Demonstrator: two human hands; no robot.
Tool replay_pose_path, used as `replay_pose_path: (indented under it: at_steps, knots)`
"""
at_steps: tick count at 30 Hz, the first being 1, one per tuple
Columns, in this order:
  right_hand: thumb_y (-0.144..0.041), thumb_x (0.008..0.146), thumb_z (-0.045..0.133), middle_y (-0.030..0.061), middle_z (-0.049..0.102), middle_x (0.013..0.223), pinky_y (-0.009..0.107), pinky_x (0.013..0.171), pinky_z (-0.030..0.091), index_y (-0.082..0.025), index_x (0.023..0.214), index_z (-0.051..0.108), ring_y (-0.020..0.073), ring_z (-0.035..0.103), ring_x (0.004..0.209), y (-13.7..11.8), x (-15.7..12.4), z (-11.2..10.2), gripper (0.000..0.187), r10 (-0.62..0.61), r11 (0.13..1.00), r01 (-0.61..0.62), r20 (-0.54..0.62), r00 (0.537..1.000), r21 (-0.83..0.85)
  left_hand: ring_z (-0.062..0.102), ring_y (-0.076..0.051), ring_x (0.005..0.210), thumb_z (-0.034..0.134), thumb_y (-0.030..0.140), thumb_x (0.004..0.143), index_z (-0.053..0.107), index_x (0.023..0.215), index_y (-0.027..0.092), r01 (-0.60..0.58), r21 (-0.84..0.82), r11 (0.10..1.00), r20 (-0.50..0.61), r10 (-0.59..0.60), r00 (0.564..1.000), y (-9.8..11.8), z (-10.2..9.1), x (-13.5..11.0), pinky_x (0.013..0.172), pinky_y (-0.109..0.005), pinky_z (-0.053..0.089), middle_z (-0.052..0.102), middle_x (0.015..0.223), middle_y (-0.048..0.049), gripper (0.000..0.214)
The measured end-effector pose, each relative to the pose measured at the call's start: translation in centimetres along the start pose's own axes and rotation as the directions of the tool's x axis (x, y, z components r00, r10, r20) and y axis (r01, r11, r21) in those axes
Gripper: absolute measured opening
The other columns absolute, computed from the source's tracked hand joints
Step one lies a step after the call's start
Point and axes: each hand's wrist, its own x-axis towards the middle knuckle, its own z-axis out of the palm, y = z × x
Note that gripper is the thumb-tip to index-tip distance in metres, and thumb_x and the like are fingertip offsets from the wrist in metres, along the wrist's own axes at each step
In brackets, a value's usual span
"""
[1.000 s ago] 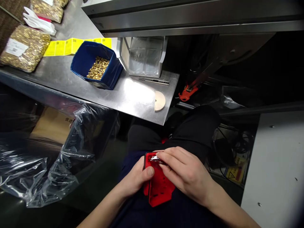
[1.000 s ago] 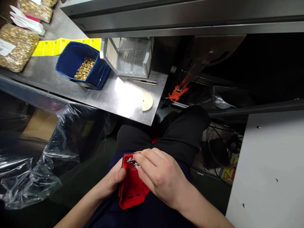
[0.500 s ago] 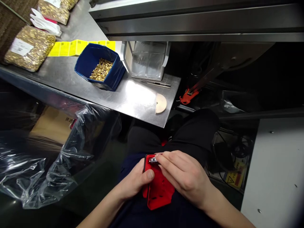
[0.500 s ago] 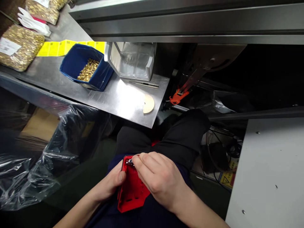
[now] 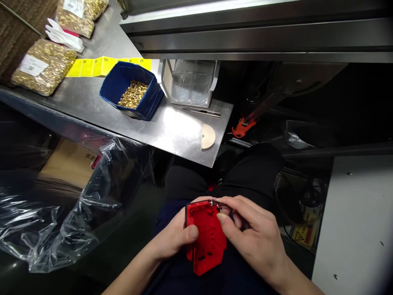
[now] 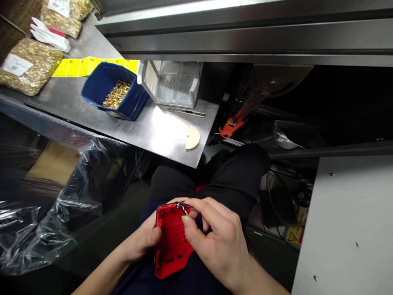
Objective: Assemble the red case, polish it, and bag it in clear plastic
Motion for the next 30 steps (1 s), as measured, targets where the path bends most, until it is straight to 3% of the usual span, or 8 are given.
replay_pose_path:
  at_steps: [3, 6, 8, 14, 19, 30]
  knots:
    - [-0.022, 0.092, 0.067, -0.0034, 0.065, 0.073, 0.025, 0.048, 0.045, -0.030, 0.114, 0.074, 0.0107, 0.051, 0.050, -0.8, -0.6, 0.8, 0.024, 0.114, 0.992, -0.117, 0.086, 0.990, 0.039, 0.059, -0.036, 0.124, 0.076, 0.065, 0.082, 0.041, 0.148, 0.023, 0.009, -0.025, 1.000, -0.008, -0.010, 1.000, -0.3, 0.2, -0.3, 0.106, -0.049, 0.045, 0.059, 0.134, -0.0164, 0.086]
    - [-0.023, 0.093, 0.064, -0.0029, 0.069, 0.078, 0.023, 0.051, 0.046, -0.028, 0.114, 0.074, 0.0100, 0.055, 0.052, -1.6, -1.1, 1.3, 0.024, 0.187, 0.980, -0.196, 0.145, 0.972, 0.048, 0.061, -0.033, 0.116, 0.080, 0.065, 0.077, 0.038, 0.148, 0.026, -0.007, -0.016, 1.000, -0.057, 0.006, 0.998, -0.8, 0.5, -0.6, 0.102, -0.046, 0.046, 0.058, 0.131, -0.0135, 0.091]
    - [-0.023, 0.094, 0.062, -0.0024, 0.072, 0.086, 0.023, 0.056, 0.047, -0.028, 0.114, 0.074, 0.0099, 0.058, 0.057, -2.0, -1.3, 1.5, 0.024, 0.227, 0.969, -0.241, 0.187, 0.956, 0.053, 0.059, -0.033, 0.118, 0.084, 0.064, 0.073, 0.037, 0.147, 0.028, -0.038, -0.001, 0.999, -0.111, 0.038, 0.993, -1.1, 0.7, -0.7, 0.103, -0.045, 0.046, 0.056, 0.133, -0.0128, 0.095]
    - [-0.025, 0.096, 0.061, -0.0045, 0.069, 0.083, 0.024, 0.059, 0.044, -0.029, 0.100, 0.074, 0.0111, 0.058, 0.062, -2.3, -1.5, 1.8, 0.015, 0.319, 0.921, -0.372, 0.321, 0.892, 0.117, 0.053, -0.037, 0.128, 0.089, 0.061, 0.066, 0.037, 0.146, 0.031, -0.080, 0.025, 0.997, -0.169, 0.083, 0.982, -1.6, 0.9, -0.8, 0.103, -0.043, 0.047, 0.050, 0.142, -0.0136, 0.101]
    - [-0.027, 0.095, 0.062, -0.0024, 0.073, 0.092, 0.025, 0.065, 0.046, -0.028, 0.109, 0.075, 0.0129, 0.062, 0.070, -2.0, -1.6, 2.3, 0.019, 0.368, 0.886, -0.435, 0.329, 0.870, 0.160, 0.052, -0.037, 0.131, 0.092, 0.060, 0.061, 0.037, 0.145, 0.033, -0.092, 0.019, 0.996, -0.154, 0.093, 0.984, -1.9, 0.9, -0.7, 0.104, -0.043, 0.047, 0.050, 0.142, -0.0130, 0.104]
    - [-0.028, 0.094, 0.062, -0.0005, 0.075, 0.096, 0.025, 0.068, 0.049, -0.027, 0.105, 0.077, 0.0161, 0.068, 0.080, -2.1, -1.4, 2.6, 0.018, 0.403, 0.853, -0.484, 0.343, 0.848, 0.194, 0.054, -0.035, 0.129, 0.091, 0.061, 0.063, 0.035, 0.146, 0.032, -0.089, 0.043, 0.995, -0.160, 0.095, 0.982, -1.9, 0.6, -0.8, 0.104, -0.043, 0.046, 0.053, 0.140, -0.0135, 0.104]
